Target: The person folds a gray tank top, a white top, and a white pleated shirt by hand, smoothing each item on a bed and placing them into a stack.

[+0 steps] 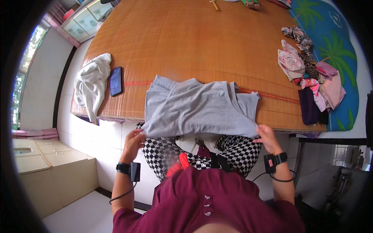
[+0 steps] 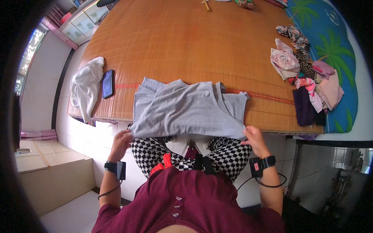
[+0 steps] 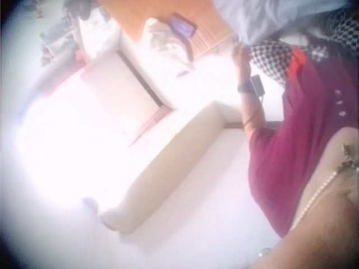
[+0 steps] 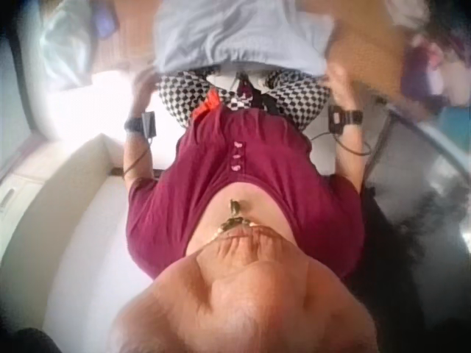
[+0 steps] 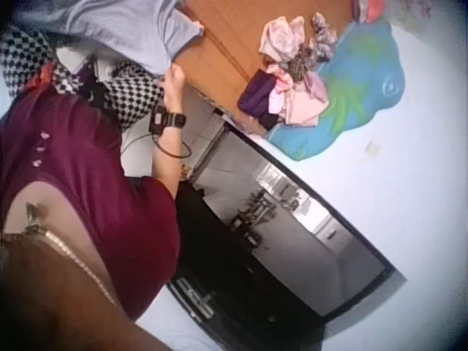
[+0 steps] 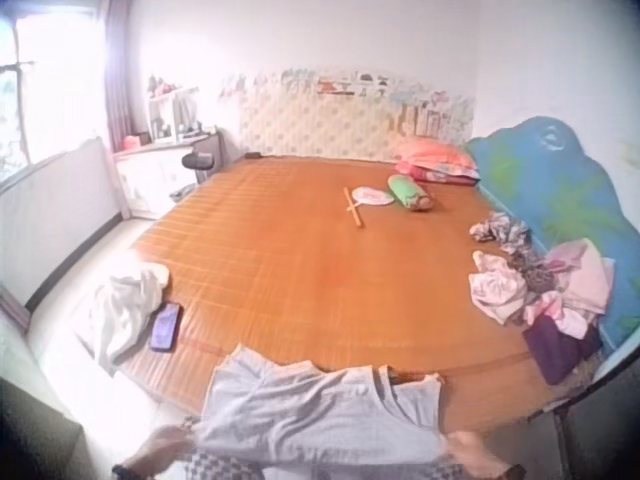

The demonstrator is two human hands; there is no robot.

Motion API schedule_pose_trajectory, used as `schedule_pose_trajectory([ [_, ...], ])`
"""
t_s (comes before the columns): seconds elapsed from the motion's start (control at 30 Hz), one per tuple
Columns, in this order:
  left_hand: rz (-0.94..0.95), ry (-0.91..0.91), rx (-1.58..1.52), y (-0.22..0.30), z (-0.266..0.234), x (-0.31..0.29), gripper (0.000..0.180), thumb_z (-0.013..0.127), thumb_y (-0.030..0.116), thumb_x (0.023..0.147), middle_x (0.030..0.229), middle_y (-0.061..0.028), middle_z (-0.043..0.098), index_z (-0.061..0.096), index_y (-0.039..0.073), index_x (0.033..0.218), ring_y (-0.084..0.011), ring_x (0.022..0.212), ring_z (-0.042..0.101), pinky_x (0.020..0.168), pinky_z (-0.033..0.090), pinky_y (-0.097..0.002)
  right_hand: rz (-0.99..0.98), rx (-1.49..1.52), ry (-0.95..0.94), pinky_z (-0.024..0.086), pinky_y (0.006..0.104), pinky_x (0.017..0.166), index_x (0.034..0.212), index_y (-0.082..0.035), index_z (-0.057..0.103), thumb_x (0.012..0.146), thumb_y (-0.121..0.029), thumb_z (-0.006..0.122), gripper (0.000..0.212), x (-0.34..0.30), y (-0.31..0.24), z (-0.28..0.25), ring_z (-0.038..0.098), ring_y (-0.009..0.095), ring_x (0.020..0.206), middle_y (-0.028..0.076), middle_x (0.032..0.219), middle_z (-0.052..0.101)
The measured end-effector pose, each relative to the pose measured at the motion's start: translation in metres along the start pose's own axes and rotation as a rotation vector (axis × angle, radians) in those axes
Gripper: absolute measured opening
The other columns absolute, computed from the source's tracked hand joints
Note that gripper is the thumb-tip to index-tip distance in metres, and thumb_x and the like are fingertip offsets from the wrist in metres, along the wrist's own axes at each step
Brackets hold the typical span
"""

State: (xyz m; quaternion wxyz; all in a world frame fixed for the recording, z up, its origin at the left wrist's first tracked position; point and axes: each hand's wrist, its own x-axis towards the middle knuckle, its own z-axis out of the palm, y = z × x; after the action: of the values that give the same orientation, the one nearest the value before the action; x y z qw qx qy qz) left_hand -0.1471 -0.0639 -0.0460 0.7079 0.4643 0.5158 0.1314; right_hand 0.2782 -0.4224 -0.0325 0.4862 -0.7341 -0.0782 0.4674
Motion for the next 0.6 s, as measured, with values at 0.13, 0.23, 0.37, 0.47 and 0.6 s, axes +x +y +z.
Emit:
schedule_pose_trajectory([
  [0.13,-0.096,-0.061,0.064,-0.014,0.008,-0.005,0.028,0.062,0.013,0.090,0.082,-0.0012,0.056,0.052,0.002,0.113,-0.0087,0.065,0.056,0.054,0.047,-0.0215,0.025,0.022,-0.095,0.057,0.0301,0.061,0.110,-0.002,0.054,0.097,-0.018,0.054,0.020,-0.013,0.000,-0.002,0.061,0.013,0.079,0.005,0.102,0.060],
  [0.23,0.119,-0.061,0.038,0.034,0.004,0.017,0.027,0.060,0.016,0.092,0.081,0.0001,0.055,0.054,0.001,0.115,-0.0078,0.061,0.052,0.054,0.045,-0.0214,-0.133,-0.042,-0.082,0.056,0.0285,0.058,0.114,-0.005,0.050,0.096,-0.021,0.056,0.025,0.007,-0.057,-0.016,0.060,0.011,0.074,0.004,0.098,0.059],
  [0.37,0.420,-0.103,0.103,0.170,0.029,0.052,0.018,0.060,0.024,0.094,0.083,0.0052,0.056,0.062,0.009,0.104,-0.0047,0.067,0.052,0.061,0.045,-0.0196,-0.476,-0.064,0.062,0.055,0.0296,0.058,0.113,-0.007,0.051,0.096,-0.020,0.055,0.022,0.060,-0.179,-0.043,0.060,0.010,0.075,0.002,0.095,0.059],
  [0.47,0.654,-0.005,-0.002,0.259,0.058,0.082,0.024,0.060,0.021,0.093,0.087,-0.0004,0.058,0.062,0.004,0.111,-0.0083,0.074,0.058,0.068,0.053,-0.0236,-0.719,0.045,0.143,0.055,0.0310,0.063,0.112,-0.006,0.054,0.096,-0.018,0.056,0.021,0.100,-0.276,-0.051,0.061,0.012,0.078,0.002,0.095,0.060],
  [0.6,0.907,-0.017,-0.191,0.348,0.079,0.096,0.022,0.060,0.017,0.093,0.089,-0.0026,0.058,0.063,0.002,0.110,-0.0118,0.076,0.060,0.071,0.057,-0.0267,-0.962,0.145,0.245,0.056,0.0318,0.065,0.110,-0.006,0.057,0.095,-0.018,0.057,0.020,0.099,-0.375,-0.045,0.062,0.014,0.081,0.003,0.096,0.062],
])
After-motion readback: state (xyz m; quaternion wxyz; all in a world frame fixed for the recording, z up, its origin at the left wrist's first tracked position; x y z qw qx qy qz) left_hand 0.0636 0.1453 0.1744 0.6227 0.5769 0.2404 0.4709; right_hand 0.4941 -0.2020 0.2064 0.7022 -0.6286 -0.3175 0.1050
